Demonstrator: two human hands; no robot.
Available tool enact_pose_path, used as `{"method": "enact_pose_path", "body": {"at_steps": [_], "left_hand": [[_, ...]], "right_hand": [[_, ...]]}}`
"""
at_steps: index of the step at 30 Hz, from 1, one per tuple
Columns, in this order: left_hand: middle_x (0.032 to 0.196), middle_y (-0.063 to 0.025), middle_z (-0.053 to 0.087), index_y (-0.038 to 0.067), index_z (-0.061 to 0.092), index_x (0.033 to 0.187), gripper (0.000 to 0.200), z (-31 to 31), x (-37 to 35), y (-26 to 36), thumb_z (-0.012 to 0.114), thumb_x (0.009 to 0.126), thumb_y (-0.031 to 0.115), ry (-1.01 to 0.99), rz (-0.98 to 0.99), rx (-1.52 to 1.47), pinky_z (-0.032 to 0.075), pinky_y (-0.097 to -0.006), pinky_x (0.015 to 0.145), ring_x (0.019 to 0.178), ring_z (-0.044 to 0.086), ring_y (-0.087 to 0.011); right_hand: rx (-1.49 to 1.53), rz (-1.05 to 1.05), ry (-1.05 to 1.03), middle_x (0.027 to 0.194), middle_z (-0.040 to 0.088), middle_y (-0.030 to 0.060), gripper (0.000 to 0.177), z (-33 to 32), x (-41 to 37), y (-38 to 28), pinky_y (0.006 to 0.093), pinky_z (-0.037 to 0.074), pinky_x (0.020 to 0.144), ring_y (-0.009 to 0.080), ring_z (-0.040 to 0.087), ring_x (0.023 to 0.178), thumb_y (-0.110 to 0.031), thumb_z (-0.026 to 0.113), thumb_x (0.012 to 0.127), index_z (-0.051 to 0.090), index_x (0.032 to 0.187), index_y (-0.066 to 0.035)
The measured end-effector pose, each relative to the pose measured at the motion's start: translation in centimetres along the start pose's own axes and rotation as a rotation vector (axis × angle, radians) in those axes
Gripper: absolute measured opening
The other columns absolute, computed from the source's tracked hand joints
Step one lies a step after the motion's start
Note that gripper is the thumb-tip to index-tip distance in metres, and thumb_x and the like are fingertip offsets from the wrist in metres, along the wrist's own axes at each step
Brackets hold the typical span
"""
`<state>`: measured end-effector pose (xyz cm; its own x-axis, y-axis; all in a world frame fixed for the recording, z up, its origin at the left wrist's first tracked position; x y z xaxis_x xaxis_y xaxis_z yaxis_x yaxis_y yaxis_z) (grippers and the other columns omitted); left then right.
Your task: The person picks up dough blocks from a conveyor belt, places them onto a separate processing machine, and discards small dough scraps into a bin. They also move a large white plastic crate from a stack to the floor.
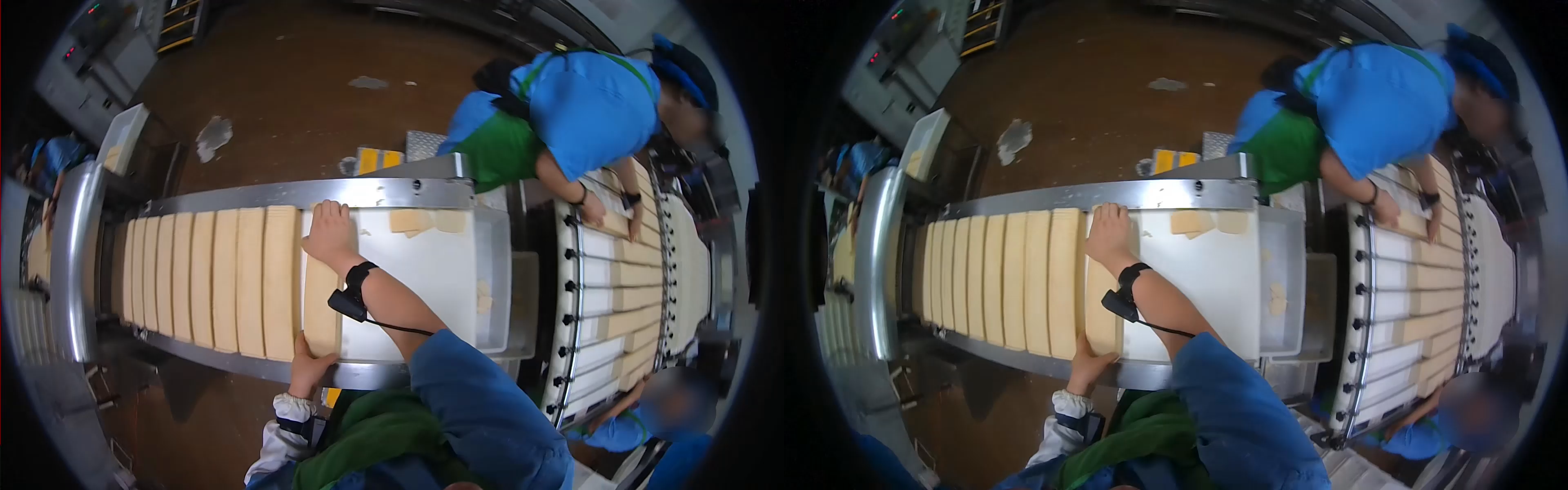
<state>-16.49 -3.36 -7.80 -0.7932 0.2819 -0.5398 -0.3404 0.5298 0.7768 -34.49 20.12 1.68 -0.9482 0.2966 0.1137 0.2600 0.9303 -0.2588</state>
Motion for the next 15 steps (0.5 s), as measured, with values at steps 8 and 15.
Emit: {"method": "enact_pose_path", "body": {"at_steps": [8, 15], "left_hand": [[0.098, -0.0237, 0.066, 0.011, 0.039, 0.135, 0.093, 4.6, -1.9, 9.7, 0.085, 0.055, 0.026, -0.125, 0.31, 0.533, 0.053, -0.0486, 0.079, 0.092, 0.064, -0.0439], [0.102, -0.0216, 0.066, 0.01, 0.045, 0.124, 0.083, 6.3, -1.2, 10.6, 0.084, 0.053, 0.024, -0.115, 0.267, 0.726, 0.052, -0.0492, 0.081, 0.095, 0.063, -0.0433]], "right_hand": [[0.067, 0.484, -0.161, 0.101, 0.055, 0.0207, 0.07, -9.1, -14.3, 18.7, 0.0453, 0.041, 0.088, 0.0345, 0.051, 0.099, -0.048, 0.069, 0.069, 0.054, 0.107, 0.009], [0.087, 0.314, 0.01, 0.097, 0.054, 0.0194, 0.045, -8.3, -23.5, 19.2, 0.0445, 0.043, 0.079, 0.0358, 0.052, 0.095, -0.021, 0.063, 0.078, 0.058, 0.123, -0.018]]}}
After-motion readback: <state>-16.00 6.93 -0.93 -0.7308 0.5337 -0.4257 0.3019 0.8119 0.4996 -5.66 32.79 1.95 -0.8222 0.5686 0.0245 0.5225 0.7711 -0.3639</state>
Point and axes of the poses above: each hand's wrist, its own x-axis towards the middle knuckle, its own z-axis out of the palm, y = z × x, the point moved 9 cm from there along x, towards the middle knuckle
